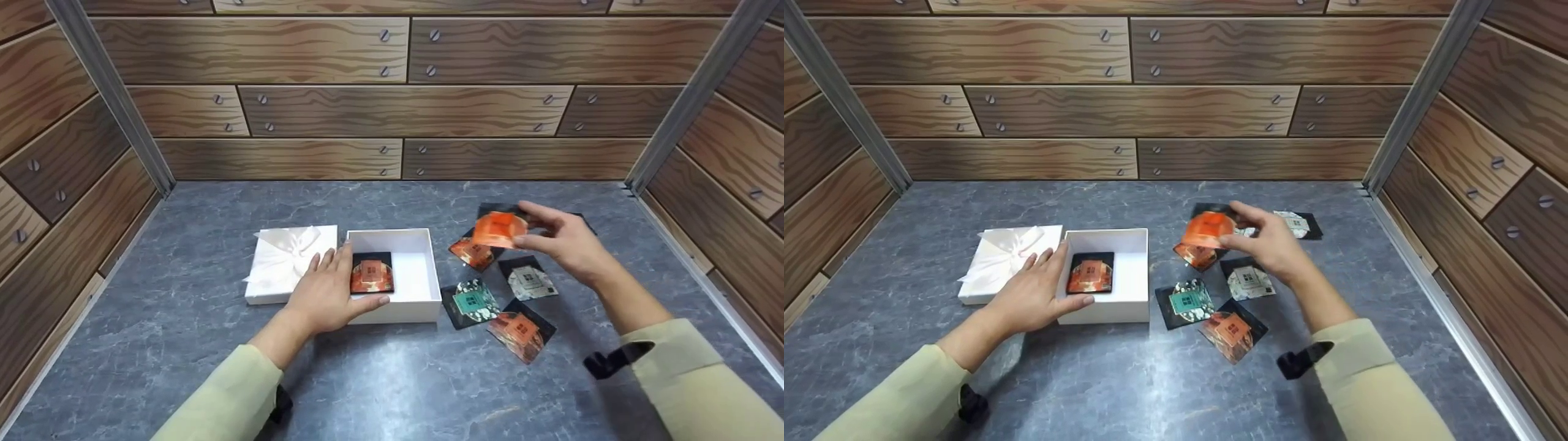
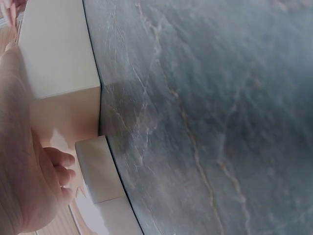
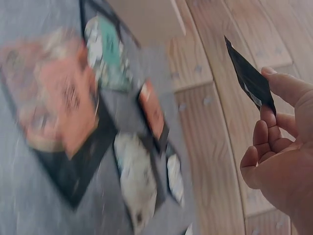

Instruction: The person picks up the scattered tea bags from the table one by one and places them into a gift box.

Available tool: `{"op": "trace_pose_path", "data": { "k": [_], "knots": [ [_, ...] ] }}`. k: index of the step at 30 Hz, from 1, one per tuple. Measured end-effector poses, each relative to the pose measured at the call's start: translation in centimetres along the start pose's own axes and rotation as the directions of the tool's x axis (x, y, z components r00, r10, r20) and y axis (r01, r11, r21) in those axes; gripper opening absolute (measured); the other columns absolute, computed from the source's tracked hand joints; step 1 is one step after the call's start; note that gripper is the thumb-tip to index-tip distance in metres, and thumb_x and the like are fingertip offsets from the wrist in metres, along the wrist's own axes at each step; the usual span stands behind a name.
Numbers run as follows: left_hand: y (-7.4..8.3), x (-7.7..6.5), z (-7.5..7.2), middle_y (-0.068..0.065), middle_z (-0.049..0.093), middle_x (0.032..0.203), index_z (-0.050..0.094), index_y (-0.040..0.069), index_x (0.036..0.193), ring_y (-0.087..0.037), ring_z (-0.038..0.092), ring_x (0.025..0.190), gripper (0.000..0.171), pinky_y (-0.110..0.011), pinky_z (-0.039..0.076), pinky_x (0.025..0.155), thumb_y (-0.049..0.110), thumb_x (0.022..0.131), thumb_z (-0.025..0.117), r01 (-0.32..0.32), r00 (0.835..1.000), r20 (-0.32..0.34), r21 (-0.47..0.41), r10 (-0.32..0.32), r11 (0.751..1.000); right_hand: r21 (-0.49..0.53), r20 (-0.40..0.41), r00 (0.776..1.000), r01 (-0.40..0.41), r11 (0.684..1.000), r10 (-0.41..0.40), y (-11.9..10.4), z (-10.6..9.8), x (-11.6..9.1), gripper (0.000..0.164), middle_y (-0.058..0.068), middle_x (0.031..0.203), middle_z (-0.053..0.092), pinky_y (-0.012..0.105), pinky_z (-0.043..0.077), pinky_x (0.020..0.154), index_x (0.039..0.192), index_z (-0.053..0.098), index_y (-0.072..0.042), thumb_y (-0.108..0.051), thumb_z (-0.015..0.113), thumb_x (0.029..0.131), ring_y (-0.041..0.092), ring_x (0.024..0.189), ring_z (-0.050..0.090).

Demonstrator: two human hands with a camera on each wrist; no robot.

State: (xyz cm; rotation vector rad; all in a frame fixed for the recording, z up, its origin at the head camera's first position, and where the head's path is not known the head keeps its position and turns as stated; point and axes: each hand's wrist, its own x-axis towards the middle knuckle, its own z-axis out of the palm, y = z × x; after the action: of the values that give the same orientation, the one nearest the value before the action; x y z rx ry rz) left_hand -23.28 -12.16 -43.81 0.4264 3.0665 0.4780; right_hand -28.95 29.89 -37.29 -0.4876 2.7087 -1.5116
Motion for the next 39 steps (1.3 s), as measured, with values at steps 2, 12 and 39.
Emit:
{"op": "trace_pose_path", "data": {
  "k": [2, 12, 39],
  "knots": [
    [0.0, 0.0, 0.0, -0.025, 0.035, 0.167, 0.014, -0.003, 0.168, -0.044, 0.030, 0.156, 0.129, -0.056, 0.016, 0.129, 0.090, 0.087, 0.052, -0.002, 1.000, -0.003, -0.002, 0.002, 1.000, 0.005, 0.021, 1.000, 0.022, 1.000, -0.023, -1.0, 0.9, 0.4, 0.079, 0.022, 0.134, 0.067, 0.022, 0.057, 0.090, 0.160, 0.046, -0.004, -0.019, 0.085, 0.093, 0.018, 0.104, 0.070],
    [0.0, 0.0, -0.1, -0.026, 0.035, 0.167, 0.014, -0.003, 0.168, -0.044, 0.030, 0.156, 0.129, -0.056, 0.015, 0.129, 0.090, 0.087, 0.052, 0.004, 1.000, 0.008, 0.002, -0.004, 1.000, 0.066, 0.147, 0.987, 0.060, 0.996, -0.070, -4.6, 5.9, 2.1, 0.083, 0.025, 0.130, 0.068, 0.030, 0.062, 0.078, 0.160, 0.045, -0.003, -0.015, 0.087, 0.089, 0.028, 0.098, 0.070],
    [0.1, -0.4, -0.3, -0.027, 0.036, 0.165, 0.013, -0.004, 0.168, -0.046, 0.030, 0.155, 0.126, -0.057, 0.014, 0.129, 0.086, 0.090, 0.053, -0.021, 1.000, -0.002, -0.020, 0.021, 1.000, -0.168, 0.301, 0.945, 0.188, 0.968, -0.131, -6.6, 15.8, 4.6, 0.084, 0.016, 0.138, 0.064, 0.054, 0.045, 0.112, 0.157, 0.049, -0.002, -0.025, 0.089, 0.087, 0.033, 0.124, 0.059]
  ]
}}
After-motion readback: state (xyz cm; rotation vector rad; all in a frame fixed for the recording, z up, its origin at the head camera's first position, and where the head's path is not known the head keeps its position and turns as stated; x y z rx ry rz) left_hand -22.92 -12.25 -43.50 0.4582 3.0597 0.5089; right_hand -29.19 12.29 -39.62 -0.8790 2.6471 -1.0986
